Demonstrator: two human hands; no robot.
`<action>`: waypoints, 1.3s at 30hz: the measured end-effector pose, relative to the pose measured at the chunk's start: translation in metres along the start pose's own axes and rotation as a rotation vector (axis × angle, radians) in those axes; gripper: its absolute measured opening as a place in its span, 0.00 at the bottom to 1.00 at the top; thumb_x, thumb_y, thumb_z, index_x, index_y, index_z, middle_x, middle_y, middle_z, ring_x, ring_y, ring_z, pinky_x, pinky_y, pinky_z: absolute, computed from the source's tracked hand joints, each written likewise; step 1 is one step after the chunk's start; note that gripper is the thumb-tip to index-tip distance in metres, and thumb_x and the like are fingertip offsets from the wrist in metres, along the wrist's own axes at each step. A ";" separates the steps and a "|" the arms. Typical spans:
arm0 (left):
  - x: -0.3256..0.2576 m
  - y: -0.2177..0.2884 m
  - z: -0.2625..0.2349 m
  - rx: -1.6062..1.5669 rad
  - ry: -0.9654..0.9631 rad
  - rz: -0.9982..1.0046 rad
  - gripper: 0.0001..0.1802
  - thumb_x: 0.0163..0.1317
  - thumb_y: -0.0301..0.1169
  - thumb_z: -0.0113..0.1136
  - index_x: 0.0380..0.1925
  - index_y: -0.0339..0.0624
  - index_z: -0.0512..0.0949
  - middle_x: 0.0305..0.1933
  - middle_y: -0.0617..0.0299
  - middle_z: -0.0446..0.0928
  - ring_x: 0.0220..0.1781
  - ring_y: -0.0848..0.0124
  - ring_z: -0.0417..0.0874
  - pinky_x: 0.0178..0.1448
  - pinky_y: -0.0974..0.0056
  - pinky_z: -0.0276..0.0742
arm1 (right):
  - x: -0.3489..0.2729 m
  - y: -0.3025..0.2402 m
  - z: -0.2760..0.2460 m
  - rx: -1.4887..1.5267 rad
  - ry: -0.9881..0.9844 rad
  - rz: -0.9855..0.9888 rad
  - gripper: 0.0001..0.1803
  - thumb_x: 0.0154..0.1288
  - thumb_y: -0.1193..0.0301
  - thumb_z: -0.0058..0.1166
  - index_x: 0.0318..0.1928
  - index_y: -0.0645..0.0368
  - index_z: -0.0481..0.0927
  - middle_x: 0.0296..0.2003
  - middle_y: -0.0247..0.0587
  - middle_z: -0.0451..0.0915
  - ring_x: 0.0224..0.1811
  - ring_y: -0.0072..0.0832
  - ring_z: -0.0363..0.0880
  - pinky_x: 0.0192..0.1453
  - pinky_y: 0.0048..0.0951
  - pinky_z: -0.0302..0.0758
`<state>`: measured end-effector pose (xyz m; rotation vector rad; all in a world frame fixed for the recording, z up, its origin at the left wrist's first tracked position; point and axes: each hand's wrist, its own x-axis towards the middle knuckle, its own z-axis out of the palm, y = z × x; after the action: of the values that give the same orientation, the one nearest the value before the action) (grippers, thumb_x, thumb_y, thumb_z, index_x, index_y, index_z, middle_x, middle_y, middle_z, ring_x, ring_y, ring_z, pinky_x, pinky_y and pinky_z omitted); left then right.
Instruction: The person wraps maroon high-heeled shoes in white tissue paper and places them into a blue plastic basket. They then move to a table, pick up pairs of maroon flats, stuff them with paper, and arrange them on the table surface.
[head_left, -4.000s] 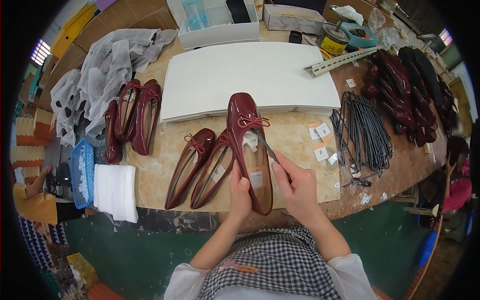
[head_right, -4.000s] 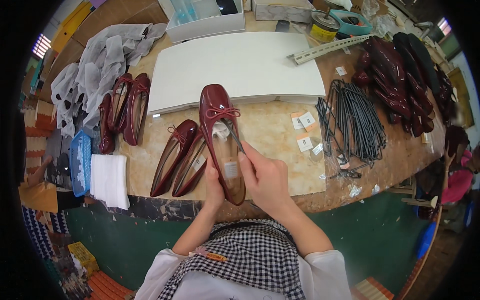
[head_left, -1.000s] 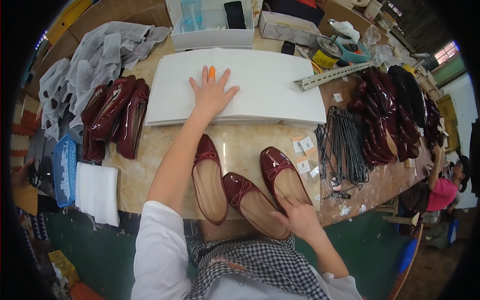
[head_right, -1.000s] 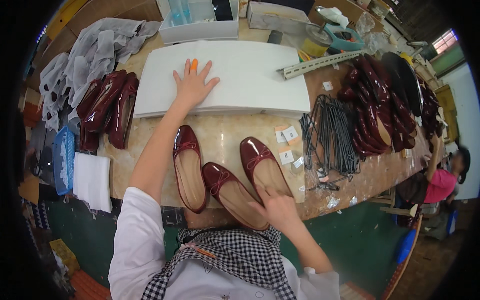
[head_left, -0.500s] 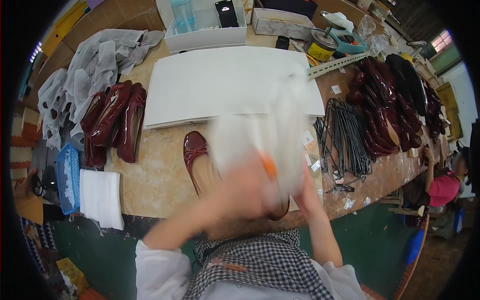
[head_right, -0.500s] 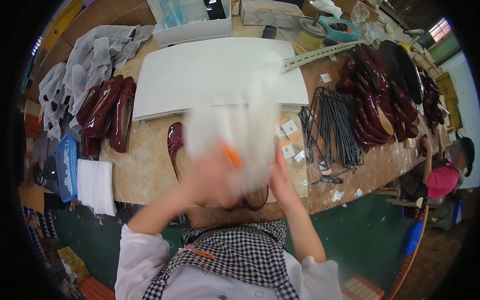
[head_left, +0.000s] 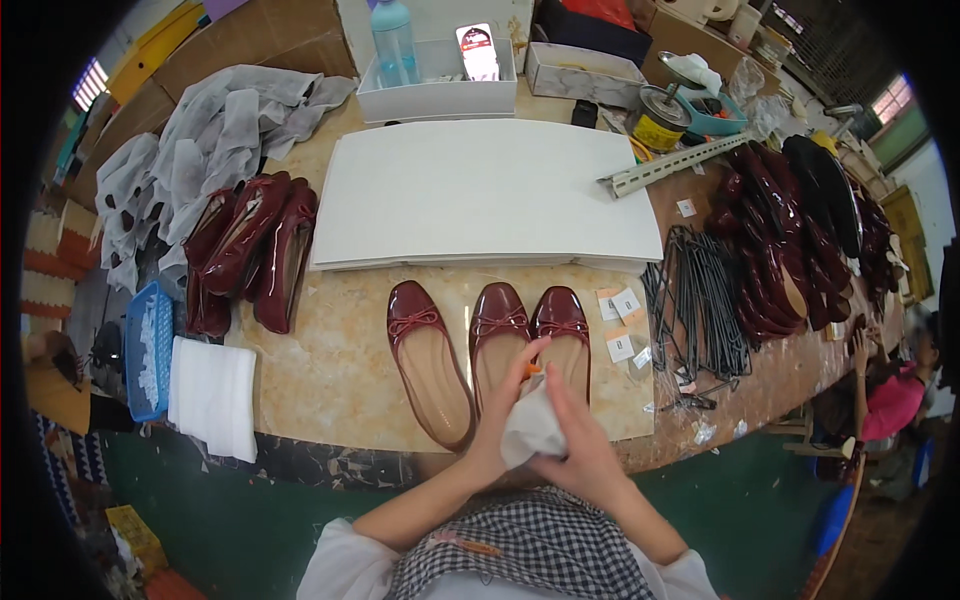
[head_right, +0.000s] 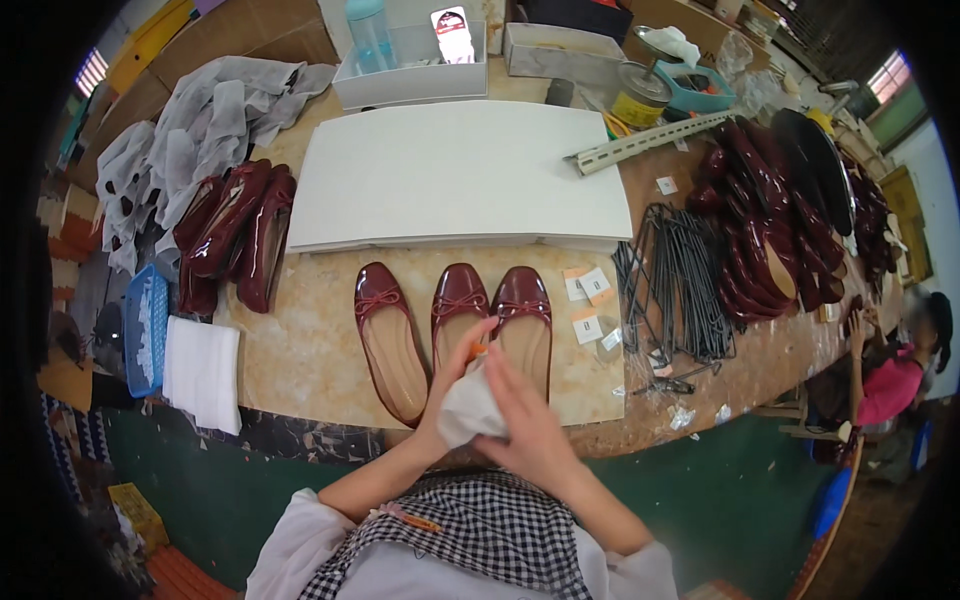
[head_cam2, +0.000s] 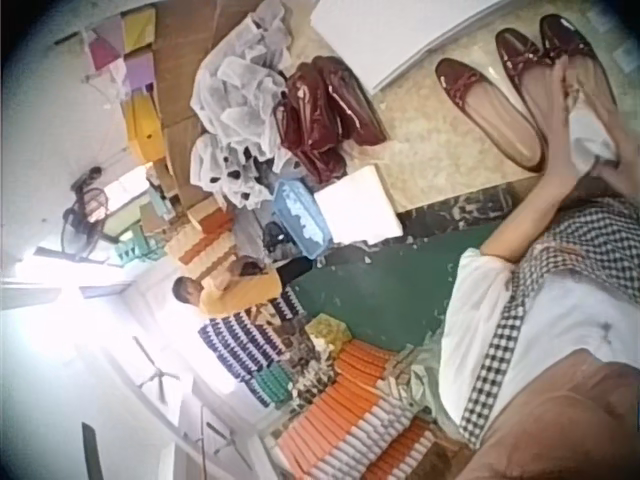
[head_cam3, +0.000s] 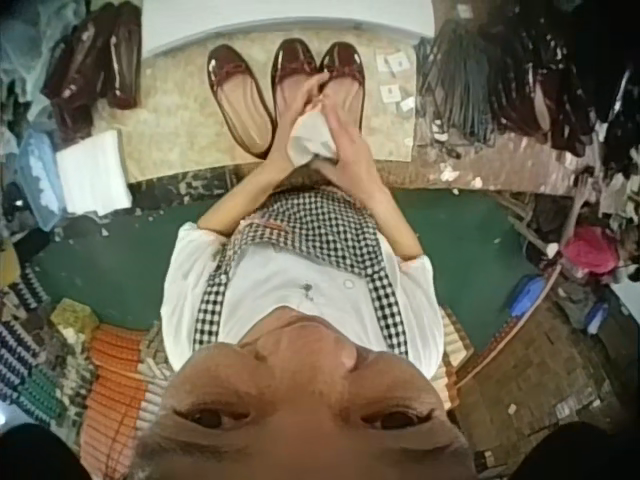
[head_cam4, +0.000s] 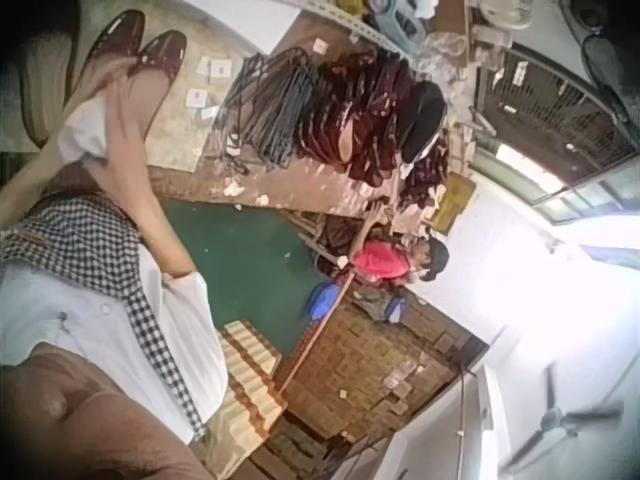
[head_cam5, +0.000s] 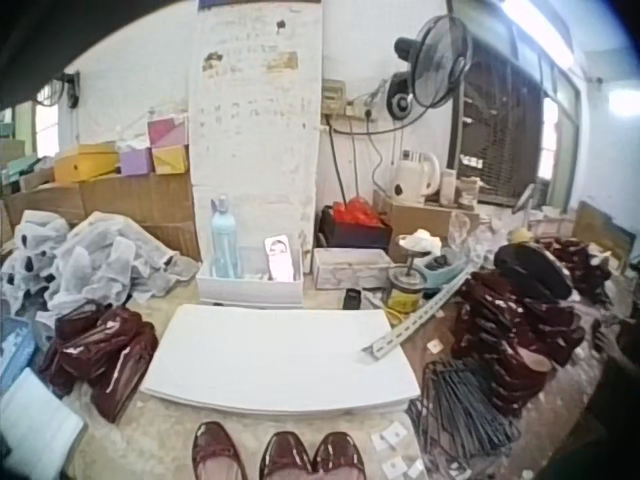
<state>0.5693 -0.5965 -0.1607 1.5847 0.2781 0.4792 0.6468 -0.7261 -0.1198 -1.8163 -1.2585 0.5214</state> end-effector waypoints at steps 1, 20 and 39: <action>-0.003 -0.008 0.005 -0.461 -0.002 -0.350 0.33 0.69 0.33 0.48 0.71 0.45 0.49 0.53 0.58 0.70 0.50 0.71 0.73 0.53 0.67 0.71 | -0.003 0.018 -0.002 0.072 0.027 0.183 0.44 0.46 0.77 0.64 0.66 0.64 0.60 0.65 0.55 0.63 0.69 0.46 0.59 0.68 0.38 0.62; -0.022 -0.027 0.056 0.860 -0.507 0.248 0.13 0.51 0.38 0.61 0.15 0.41 0.79 0.20 0.58 0.76 0.27 0.64 0.79 0.42 0.62 0.66 | 0.059 0.116 -0.018 -0.221 0.190 0.218 0.31 0.49 0.75 0.65 0.58 0.60 0.74 0.36 0.45 0.70 0.34 0.35 0.71 0.39 0.29 0.72; 0.012 0.041 0.006 -1.322 -0.581 -0.391 0.48 0.67 0.46 0.48 0.71 0.55 0.24 0.50 0.44 0.74 0.32 0.59 0.83 0.30 0.64 0.85 | 0.019 0.030 -0.010 1.053 -0.212 0.277 0.36 0.72 0.49 0.35 0.64 0.70 0.62 0.62 0.52 0.66 0.64 0.37 0.66 0.65 0.37 0.65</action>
<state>0.5783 -0.5995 -0.1181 0.2971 -0.1790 -0.1501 0.6787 -0.7170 -0.1367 -1.0264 -0.6156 1.2683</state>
